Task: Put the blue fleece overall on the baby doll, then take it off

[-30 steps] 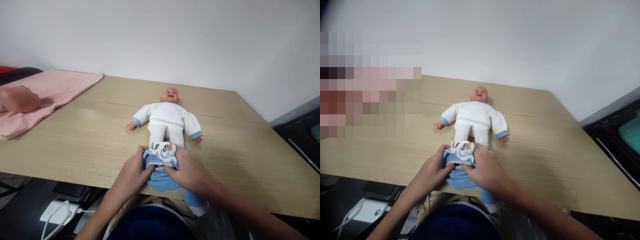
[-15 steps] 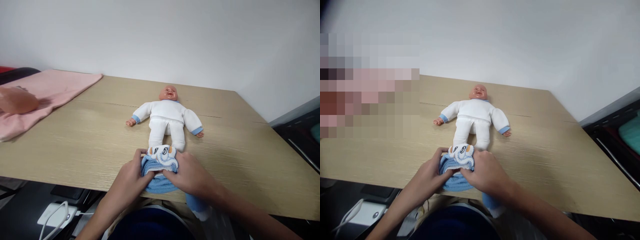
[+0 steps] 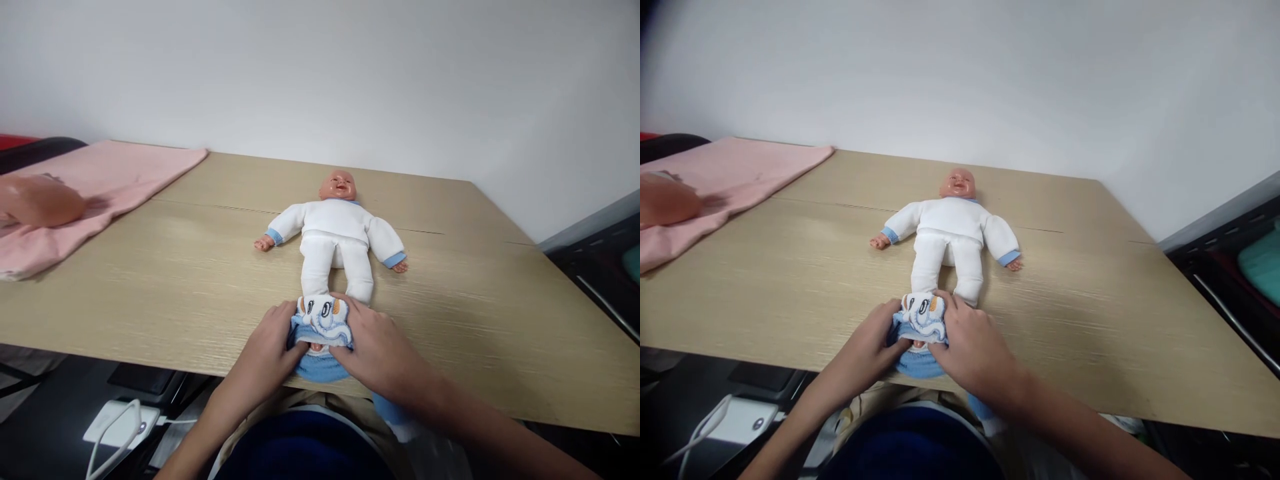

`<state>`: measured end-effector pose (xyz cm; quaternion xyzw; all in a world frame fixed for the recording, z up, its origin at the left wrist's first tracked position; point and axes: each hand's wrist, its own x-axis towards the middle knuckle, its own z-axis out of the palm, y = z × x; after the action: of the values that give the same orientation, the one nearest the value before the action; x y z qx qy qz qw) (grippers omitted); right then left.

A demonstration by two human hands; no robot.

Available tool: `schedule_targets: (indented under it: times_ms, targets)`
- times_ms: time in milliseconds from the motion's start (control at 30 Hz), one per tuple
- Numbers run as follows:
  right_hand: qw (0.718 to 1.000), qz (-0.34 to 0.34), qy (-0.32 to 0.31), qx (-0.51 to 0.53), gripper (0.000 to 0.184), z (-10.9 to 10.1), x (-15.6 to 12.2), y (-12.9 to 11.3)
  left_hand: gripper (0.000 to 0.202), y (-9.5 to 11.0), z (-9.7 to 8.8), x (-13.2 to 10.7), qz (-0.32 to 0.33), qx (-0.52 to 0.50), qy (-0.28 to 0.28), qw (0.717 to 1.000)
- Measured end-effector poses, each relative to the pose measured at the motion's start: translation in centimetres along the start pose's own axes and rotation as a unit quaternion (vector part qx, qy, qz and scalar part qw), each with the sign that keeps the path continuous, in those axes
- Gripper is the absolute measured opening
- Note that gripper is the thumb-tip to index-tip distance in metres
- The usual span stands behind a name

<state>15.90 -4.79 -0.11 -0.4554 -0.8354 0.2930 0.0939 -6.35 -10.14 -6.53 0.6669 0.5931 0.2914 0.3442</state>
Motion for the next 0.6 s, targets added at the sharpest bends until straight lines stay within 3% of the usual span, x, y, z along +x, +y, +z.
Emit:
schedule_targets:
  times_ms: [133,233,467,600]
  targets:
    - [0.999,-0.032,0.001,0.04,0.062,-0.2,0.4,1.2,0.035,-0.3,0.3,0.1,0.002,-0.059,0.026,0.998]
    - [0.997,-0.029,0.012,0.066,0.061,-0.4,0.9,1.7,0.042,0.1,0.3,0.2,0.016,-0.121,0.044,0.992]
    - [0.986,-0.044,0.057,0.151,0.024,-0.7,1.3,1.6,0.025,0.3,-0.4,1.0,0.012,-0.163,0.092,0.982]
    - [0.986,-0.078,0.105,0.101,0.02,-1.1,2.2,2.5,0.031,0.0,-2.3,2.1,0.049,-0.141,0.043,0.988]
